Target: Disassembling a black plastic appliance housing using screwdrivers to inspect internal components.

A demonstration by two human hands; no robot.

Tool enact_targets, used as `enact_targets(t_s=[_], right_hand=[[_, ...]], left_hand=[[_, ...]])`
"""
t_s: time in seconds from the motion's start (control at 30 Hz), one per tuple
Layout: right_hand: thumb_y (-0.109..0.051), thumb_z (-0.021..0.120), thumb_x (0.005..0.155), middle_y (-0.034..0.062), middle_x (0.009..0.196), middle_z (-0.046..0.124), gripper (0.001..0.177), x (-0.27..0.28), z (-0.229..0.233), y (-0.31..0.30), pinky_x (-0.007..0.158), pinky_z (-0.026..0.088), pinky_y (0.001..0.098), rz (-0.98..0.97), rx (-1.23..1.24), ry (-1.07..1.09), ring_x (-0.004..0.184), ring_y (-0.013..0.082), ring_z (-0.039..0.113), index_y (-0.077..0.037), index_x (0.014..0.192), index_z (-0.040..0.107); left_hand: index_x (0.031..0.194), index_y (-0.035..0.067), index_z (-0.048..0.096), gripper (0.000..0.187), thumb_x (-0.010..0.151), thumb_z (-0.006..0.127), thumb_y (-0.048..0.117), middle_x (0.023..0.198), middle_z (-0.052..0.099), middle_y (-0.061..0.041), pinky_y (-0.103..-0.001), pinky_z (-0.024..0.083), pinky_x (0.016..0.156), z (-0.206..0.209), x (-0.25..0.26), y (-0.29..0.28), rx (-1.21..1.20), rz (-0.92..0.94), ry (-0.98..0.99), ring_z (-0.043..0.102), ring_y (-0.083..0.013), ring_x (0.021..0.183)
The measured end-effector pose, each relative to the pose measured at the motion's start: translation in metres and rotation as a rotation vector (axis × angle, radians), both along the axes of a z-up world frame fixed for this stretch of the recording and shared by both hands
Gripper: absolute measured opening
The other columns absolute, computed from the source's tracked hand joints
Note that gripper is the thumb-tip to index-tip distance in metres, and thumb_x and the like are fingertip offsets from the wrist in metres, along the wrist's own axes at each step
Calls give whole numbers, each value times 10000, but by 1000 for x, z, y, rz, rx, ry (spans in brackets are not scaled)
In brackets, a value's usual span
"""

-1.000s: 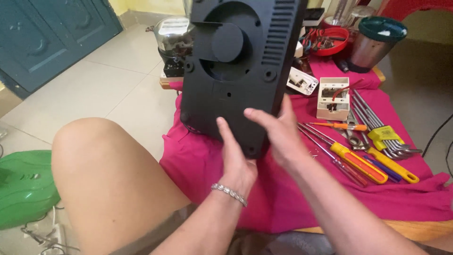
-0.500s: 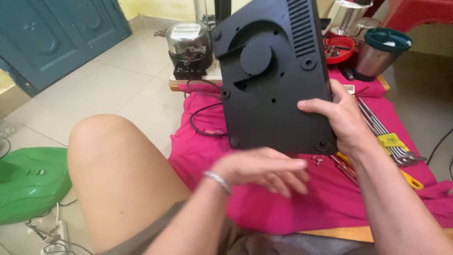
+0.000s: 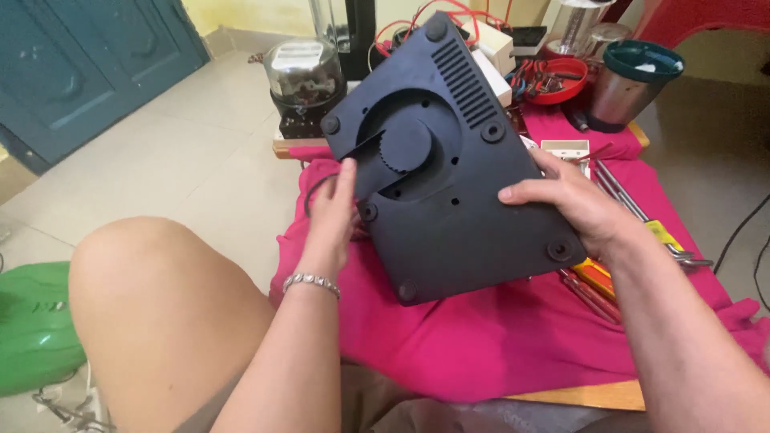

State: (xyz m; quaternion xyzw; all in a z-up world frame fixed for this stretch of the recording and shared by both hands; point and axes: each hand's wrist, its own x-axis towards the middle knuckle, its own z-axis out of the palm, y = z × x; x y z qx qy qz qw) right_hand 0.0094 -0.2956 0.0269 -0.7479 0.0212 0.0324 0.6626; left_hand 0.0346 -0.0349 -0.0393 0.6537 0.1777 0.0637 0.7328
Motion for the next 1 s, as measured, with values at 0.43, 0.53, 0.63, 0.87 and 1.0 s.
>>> enact_targets(t_s=[0.43,0.53,0.63,0.87,1.0], right_hand=[[-554,648,964,172,1337,713,674,-24,-65,-37,712,688,439,262,1051,105,1038,309,769,-180,1517,557],[-177,295,922,203,1494,468,541,-66,-53,9,1220,328,563,-189,727,485,1365,385,436,-64,1440,406],[-82,558,771,297,1564,491,677,-62,-81,36,1188,345,586,-69,758,471,1437,450,457,13,1431,442],[-73,584,755,174,1432,595,655,-28,-50,34,1107,400,460,-230,745,220,1275,315,556,-76,1402,484],[-193,610,829,159,1269,675,444,21,-80,-18,1012,439,436,-64,584,198,1084,282,607,-42,1247,623]], left_hand=[[1429,-10,524,723,929,717,475,1359,608,-285,-562,547,948,-56,53,4,-438,93,-33,632,-398,1245],[1171,-45,667,454,964,609,355,1161,725,-148,-303,537,823,-42,34,-10,-505,132,-73,685,-203,973],[1227,-49,641,497,971,569,371,1234,710,-152,-298,540,902,-36,29,-17,-460,135,-73,684,-208,1061],[1183,-17,619,399,979,627,325,1043,666,-108,-275,541,695,-62,26,-28,-706,172,-137,643,-180,837],[1138,59,595,341,900,740,255,781,526,-15,-224,454,579,-63,8,-33,-797,165,-219,480,-85,595]])
